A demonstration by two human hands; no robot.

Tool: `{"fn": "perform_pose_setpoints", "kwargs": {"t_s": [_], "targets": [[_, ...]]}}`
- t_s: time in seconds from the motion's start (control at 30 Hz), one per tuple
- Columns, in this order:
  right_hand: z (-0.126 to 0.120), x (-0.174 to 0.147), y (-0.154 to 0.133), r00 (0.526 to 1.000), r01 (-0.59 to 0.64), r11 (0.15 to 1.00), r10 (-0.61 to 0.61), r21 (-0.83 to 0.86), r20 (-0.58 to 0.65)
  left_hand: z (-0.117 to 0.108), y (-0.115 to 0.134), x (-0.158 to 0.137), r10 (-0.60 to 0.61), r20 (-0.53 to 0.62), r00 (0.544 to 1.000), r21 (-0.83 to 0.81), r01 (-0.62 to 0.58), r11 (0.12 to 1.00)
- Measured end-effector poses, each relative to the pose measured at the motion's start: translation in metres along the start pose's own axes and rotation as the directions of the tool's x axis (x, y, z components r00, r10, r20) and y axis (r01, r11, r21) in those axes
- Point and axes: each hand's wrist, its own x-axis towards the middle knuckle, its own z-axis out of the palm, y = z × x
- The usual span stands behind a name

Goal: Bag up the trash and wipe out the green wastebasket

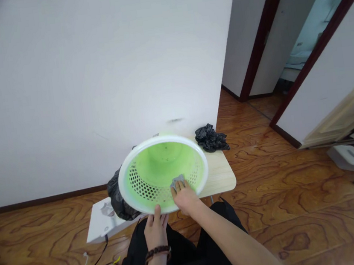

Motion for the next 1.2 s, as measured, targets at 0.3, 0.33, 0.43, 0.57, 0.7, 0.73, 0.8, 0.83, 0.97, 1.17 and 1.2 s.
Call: {"fn": "perform_pose_setpoints", "kwargs": {"t_s": [0.3,0.33,0.43,0.57,0.7,0.73,0.8,0.83,0.97,1.17,1.2], "targets": [[-0.012,-0.030,0.018,0.998,0.057,0.975,-0.059,0.213,0.000,0.017,0.025,-0.038,-0.126,0.422,0.898,-0.094,0.181,0.979],[-0.014,-0.031,0.023,0.998,0.058,0.970,-0.060,0.235,0.001,0.020,0.023,-0.041,-0.159,0.441,0.883,-0.084,0.217,0.973],[-0.017,-0.035,0.031,0.999,0.041,0.963,-0.039,0.265,-0.014,0.028,0.008,-0.048,-0.205,0.415,0.887,-0.045,0.245,0.969],[-0.016,-0.034,0.030,0.999,0.043,0.962,-0.042,0.270,-0.007,0.028,-0.008,-0.048,-0.116,0.259,0.959,0.020,0.115,0.993],[-0.014,-0.031,0.024,0.999,0.040,0.960,-0.047,0.276,0.017,0.021,-0.010,-0.045,-0.032,0.206,0.978,0.083,0.015,0.996],[-0.013,-0.031,0.024,0.999,0.038,0.959,-0.045,0.280,0.021,0.019,-0.010,-0.045,-0.019,0.210,0.978,0.093,-0.001,0.996],[-0.013,-0.031,0.025,0.998,0.040,0.950,-0.056,0.311,0.043,0.017,-0.009,-0.049,-0.001,0.195,0.981,0.095,-0.018,0.995],[-0.014,-0.031,0.026,0.995,0.046,0.939,-0.073,0.342,0.068,0.017,-0.009,-0.051,0.000,0.176,0.984,0.084,-0.015,0.996],[-0.018,-0.031,0.036,0.977,0.031,0.842,-0.140,0.539,0.163,0.021,-0.003,-0.059,-0.032,0.134,0.991,-0.001,0.032,0.999],[-0.014,-0.025,0.035,0.986,-0.157,0.827,0.163,0.539,0.036,0.027,0.000,-0.054,-0.121,0.209,0.970,-0.051,0.134,0.990],[-0.014,-0.023,0.033,0.978,-0.199,0.841,0.206,0.503,0.042,0.027,-0.002,-0.053,-0.129,0.226,0.965,-0.047,0.143,0.989]]}}
